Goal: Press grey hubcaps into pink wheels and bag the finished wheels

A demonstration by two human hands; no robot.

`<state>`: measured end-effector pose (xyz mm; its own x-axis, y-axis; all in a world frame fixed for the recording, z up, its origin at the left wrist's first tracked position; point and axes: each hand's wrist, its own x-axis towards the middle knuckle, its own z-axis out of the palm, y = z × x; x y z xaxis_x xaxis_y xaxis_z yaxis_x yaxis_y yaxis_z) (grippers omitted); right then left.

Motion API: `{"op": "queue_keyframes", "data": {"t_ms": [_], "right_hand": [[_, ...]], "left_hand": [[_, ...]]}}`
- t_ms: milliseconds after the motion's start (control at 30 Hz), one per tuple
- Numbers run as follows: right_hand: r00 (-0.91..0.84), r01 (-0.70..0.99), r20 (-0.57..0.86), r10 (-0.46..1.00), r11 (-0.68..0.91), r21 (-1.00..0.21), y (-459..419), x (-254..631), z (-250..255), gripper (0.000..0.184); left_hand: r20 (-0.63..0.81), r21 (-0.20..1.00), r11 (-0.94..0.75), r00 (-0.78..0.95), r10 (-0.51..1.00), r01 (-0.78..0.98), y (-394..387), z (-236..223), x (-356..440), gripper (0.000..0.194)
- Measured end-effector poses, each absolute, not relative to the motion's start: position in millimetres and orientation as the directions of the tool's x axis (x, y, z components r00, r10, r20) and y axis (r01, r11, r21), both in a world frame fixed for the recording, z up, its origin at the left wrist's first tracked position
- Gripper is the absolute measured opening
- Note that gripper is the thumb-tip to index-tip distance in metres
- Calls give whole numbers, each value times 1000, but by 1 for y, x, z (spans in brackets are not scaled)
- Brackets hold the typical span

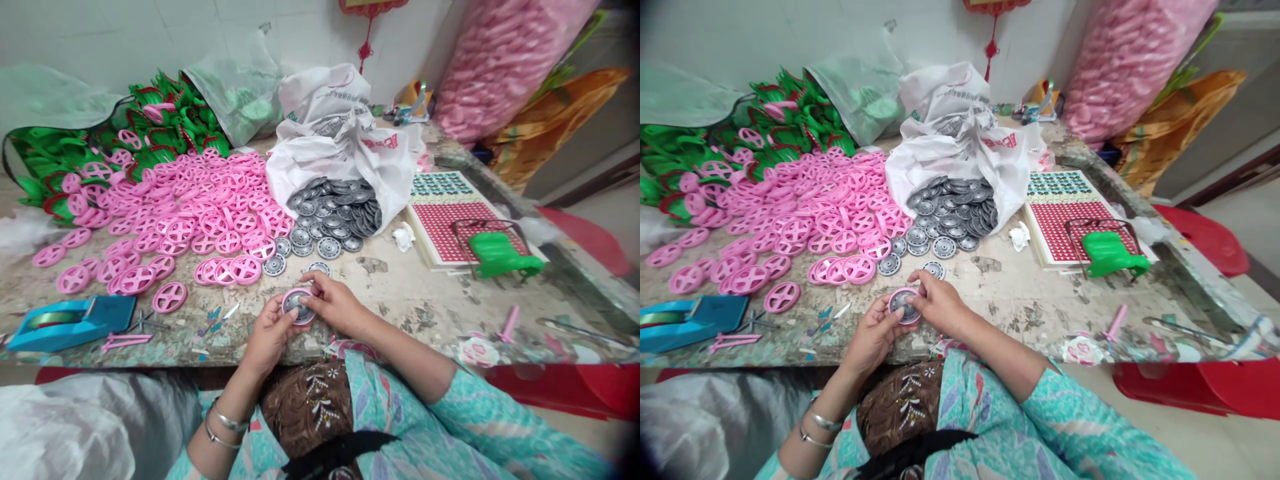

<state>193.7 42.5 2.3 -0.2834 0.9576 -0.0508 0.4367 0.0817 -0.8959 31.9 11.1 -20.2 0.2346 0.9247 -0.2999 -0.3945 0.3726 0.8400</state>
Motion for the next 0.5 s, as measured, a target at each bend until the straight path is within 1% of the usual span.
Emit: {"op": "queue_keyframes", "data": {"t_ms": [67, 167, 367, 433, 500], "right_hand": [[-285, 452, -31, 958, 106, -886, 40, 192, 5, 32], [-274, 448, -22, 961, 107, -888, 37, 191, 2, 31], [-269, 320, -60, 961, 30, -947, 37, 193, -11, 18], [-309, 284, -63, 949, 28, -958, 35, 194, -9, 20], [-397, 275, -63, 916, 54, -960, 33, 196, -5, 26]], "left_hand": [[-297, 854, 346, 183, 937, -388, 10, -20, 33, 28], [-297, 866, 333, 152, 943, -374, 9, -20, 34, 27], [-313, 887, 344, 147, 938, -309, 11, -22, 36, 29], [-301, 882, 329, 132, 944, -337, 11, -23, 38, 28], [-285, 868, 308, 116, 951, -391, 9, -23, 38, 27]]}}
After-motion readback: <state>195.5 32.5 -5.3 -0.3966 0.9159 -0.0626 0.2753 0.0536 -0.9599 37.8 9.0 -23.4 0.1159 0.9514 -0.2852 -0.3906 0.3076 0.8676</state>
